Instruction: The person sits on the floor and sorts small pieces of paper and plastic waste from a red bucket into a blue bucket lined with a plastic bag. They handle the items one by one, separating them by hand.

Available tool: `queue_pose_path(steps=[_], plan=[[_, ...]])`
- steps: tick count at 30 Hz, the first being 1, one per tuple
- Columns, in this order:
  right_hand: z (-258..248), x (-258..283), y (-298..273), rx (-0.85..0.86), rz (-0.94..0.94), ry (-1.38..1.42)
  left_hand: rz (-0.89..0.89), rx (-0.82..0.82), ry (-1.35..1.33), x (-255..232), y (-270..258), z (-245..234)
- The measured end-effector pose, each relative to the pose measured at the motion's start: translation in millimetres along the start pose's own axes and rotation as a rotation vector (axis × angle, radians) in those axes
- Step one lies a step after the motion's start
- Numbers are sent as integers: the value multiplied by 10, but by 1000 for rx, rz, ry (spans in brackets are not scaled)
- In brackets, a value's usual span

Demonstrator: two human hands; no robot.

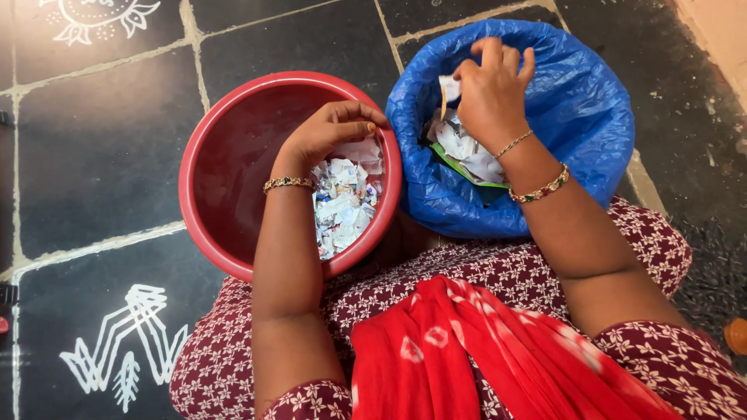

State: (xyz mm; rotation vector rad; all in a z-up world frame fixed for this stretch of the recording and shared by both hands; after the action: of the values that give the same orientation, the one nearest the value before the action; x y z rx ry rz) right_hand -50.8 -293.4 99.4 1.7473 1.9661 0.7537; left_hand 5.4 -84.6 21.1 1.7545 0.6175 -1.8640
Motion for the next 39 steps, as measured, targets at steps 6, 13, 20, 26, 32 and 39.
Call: queue_pose_path(steps=[6, 13, 20, 26, 32, 39], plan=[[7, 422, 16, 218, -231, 327, 24, 11, -8, 54, 41, -34], [211, 920, -251, 589, -455, 585, -31, -37, -72, 248, 42, -192], [146, 949, -284, 568, -491, 522, -212, -109, 235, 917, 69, -623], [255, 959, -344, 717, -466, 474, -601, -173, 1121, 1312, -48, -933], [259, 981, -362, 763, -451, 475, -679, -133, 1042, 2094, -66, -1003], [236, 967, -355, 767, -437, 489, -587, 39, 1050, 2374, 197, -505]])
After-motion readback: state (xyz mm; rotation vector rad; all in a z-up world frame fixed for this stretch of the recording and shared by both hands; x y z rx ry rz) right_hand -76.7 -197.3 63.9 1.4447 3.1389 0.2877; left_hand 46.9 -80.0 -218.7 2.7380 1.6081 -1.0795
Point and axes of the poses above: each hand's wrist, its own y-axis towards the middle knuckle, its own z-axis out of the palm, x = y × z, the point moved 9 cm from there along y, towards the middle knuckle, and after that the axes turned 5 degrees about z, right-handed, at the moved point
